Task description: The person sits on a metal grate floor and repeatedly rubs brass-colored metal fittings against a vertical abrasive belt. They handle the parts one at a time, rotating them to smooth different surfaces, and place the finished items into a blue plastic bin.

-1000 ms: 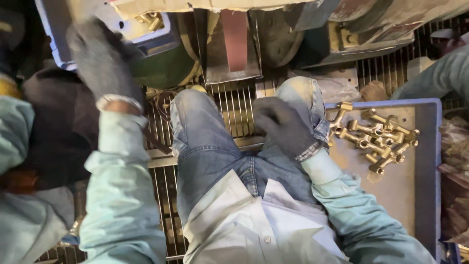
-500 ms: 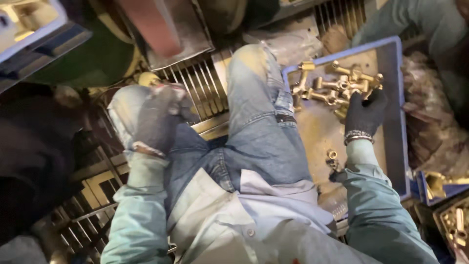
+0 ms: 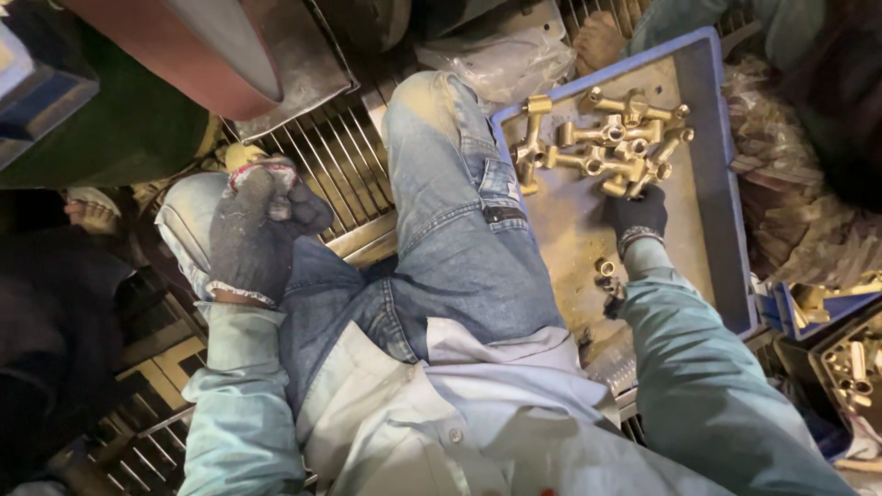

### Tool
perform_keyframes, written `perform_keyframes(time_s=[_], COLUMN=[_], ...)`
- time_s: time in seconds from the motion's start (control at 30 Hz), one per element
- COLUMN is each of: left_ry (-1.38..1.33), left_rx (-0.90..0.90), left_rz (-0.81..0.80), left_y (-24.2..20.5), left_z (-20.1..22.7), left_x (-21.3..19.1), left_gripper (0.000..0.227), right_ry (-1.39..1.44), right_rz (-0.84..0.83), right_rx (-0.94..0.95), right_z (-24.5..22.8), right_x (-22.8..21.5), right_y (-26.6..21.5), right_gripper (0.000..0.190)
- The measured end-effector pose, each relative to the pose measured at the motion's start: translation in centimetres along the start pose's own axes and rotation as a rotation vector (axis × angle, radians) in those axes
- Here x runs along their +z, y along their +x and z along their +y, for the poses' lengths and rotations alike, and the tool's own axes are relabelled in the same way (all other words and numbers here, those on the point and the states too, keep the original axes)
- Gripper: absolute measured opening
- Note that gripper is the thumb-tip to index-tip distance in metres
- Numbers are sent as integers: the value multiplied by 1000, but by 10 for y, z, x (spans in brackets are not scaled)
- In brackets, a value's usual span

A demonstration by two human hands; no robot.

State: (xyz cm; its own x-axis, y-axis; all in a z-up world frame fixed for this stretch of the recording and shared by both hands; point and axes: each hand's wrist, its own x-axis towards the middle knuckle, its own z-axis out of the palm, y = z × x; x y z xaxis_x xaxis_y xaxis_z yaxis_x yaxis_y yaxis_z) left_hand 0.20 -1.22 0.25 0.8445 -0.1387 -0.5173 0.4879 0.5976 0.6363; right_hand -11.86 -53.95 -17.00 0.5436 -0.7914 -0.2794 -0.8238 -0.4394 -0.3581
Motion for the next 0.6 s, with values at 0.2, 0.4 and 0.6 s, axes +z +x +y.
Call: perform_keyframes(time_s=[0.2,0.4,0.6], left_ry=[56,132,481], left_rx=[4,33,-71], left_rz=[55,-101,33], left_y=[-7,-16,-18], left_z=[1,7,12], left_x=[2,4,28], left_gripper=[26,30,35], right_ry=[1020,1554,1217], right_rz=[-467,-450,-637], right_rx=[500,604,81], right_z=[31,-2,-114], right_x=[-12,-66,-111], right_y=[42,6,-96], right_gripper=[19,8,16])
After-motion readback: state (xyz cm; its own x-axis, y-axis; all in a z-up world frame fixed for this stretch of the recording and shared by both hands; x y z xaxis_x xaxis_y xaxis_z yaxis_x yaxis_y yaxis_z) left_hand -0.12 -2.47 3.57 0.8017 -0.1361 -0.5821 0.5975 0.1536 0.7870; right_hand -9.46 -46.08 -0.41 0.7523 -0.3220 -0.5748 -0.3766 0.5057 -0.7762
